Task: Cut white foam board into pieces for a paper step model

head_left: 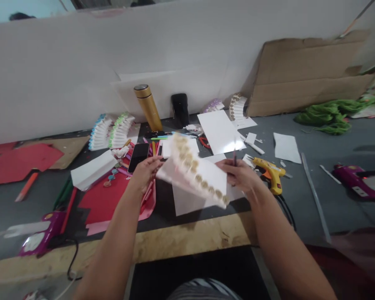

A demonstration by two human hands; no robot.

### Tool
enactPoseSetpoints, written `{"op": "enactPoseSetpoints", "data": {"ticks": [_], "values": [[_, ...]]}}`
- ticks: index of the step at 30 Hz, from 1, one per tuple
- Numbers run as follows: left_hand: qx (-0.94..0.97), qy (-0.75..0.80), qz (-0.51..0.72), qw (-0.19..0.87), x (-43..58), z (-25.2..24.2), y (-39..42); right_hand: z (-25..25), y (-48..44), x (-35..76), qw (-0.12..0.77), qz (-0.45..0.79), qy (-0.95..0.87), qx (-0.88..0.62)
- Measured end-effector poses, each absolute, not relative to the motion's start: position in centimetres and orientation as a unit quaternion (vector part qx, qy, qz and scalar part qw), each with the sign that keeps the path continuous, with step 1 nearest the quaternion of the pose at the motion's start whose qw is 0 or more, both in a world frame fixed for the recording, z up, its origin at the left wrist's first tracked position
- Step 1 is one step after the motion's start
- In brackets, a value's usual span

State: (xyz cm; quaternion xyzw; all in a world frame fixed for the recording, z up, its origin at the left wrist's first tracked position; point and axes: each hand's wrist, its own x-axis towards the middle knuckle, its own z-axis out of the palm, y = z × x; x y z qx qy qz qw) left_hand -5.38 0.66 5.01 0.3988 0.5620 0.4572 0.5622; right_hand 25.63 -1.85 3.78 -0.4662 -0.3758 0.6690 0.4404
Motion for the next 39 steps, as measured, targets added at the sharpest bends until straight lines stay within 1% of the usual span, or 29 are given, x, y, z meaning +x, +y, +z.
{"op": "enactPoseSetpoints", "data": {"ticks": [2, 5, 8, 11, 17, 21, 24, 29, 34, 37, 39], "values": [[0.43, 0.592, 0.461, 0.502, -5.6, 4.6, 0.7, 3.6, -1.4, 26.7, 0.536, 0.619, -0.343, -0.461], [0.492, 0.642, 0.396, 0.435, -5.4, 3.9, 0.6, 3.3, -0.7, 28.0, 0.643, 0.548, -0.3, -0.444], [0.559, 0.651, 0.332, 0.391, -4.6, 3.2, 0.5, 3.4, -0.4, 28.6, 0.691, 0.504, -0.273, -0.44], [0.614, 0.628, 0.311, 0.362, -3.8, 2.6, 0.7, 3.5, -0.4, 28.5, 0.699, 0.493, -0.272, -0.441], [0.695, 0.624, 0.245, 0.26, -2.9, 2.4, 0.1, 3.4, -0.2, 27.9, 0.683, 0.495, -0.284, -0.456], [0.734, 0.591, 0.232, 0.242, -3.1, 2.2, -0.6, 3.8, -0.4, 27.8, 0.678, 0.502, -0.277, -0.46], [0.72, 0.58, 0.261, 0.279, -3.7, 1.9, -0.5, 4.6, -1.0, 27.4, 0.65, 0.517, -0.282, -0.48], [0.657, 0.549, 0.34, 0.39, -4.8, 1.3, -0.2, 5.7, -3.5, 26.1, 0.557, 0.567, -0.32, -0.516], [0.617, 0.55, 0.36, 0.432, -5.1, 1.2, -0.2, 5.1, -7.4, 23.9, 0.443, 0.597, -0.355, -0.566], [0.586, 0.544, 0.377, 0.467, -5.0, 1.3, -0.1, 4.1, -8.8, 22.7, 0.409, 0.591, -0.362, -0.593], [0.583, 0.538, 0.388, 0.469, -4.9, 1.3, -0.1, 3.4, -9.2, 22.3, 0.399, 0.585, -0.373, -0.599]]}}
